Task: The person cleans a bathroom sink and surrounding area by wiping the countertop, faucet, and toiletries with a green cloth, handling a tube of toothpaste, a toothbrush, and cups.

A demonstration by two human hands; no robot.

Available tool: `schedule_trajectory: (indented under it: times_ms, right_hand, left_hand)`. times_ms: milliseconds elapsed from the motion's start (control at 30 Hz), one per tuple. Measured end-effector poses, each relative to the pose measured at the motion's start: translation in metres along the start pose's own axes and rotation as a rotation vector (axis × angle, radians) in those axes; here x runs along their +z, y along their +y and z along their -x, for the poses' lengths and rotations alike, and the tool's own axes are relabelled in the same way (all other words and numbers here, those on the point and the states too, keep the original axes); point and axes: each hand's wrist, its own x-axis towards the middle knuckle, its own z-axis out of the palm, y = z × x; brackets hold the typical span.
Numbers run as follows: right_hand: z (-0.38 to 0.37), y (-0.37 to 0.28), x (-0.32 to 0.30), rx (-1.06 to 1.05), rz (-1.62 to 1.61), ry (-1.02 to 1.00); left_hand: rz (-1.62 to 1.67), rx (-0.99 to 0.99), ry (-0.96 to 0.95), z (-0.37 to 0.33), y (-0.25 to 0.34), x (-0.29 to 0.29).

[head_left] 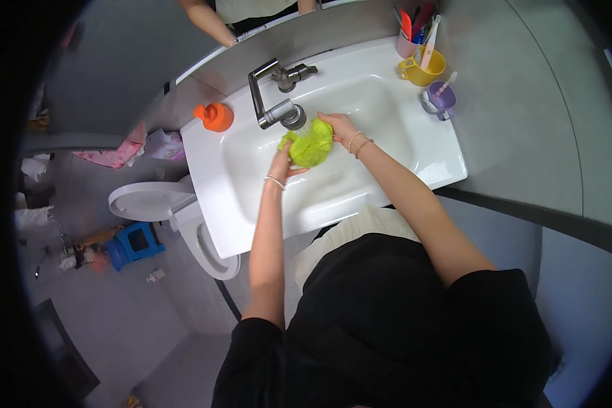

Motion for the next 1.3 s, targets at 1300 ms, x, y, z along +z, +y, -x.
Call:
schedule_trajectory:
  times_ms: [1300]
  right_hand:
    - [0.016,-0.021,0.003,-0.187,0.955,-0.420]
  left_hand:
    - [-0.812,0.406,-0.167,0.026,0.056,-0.013]
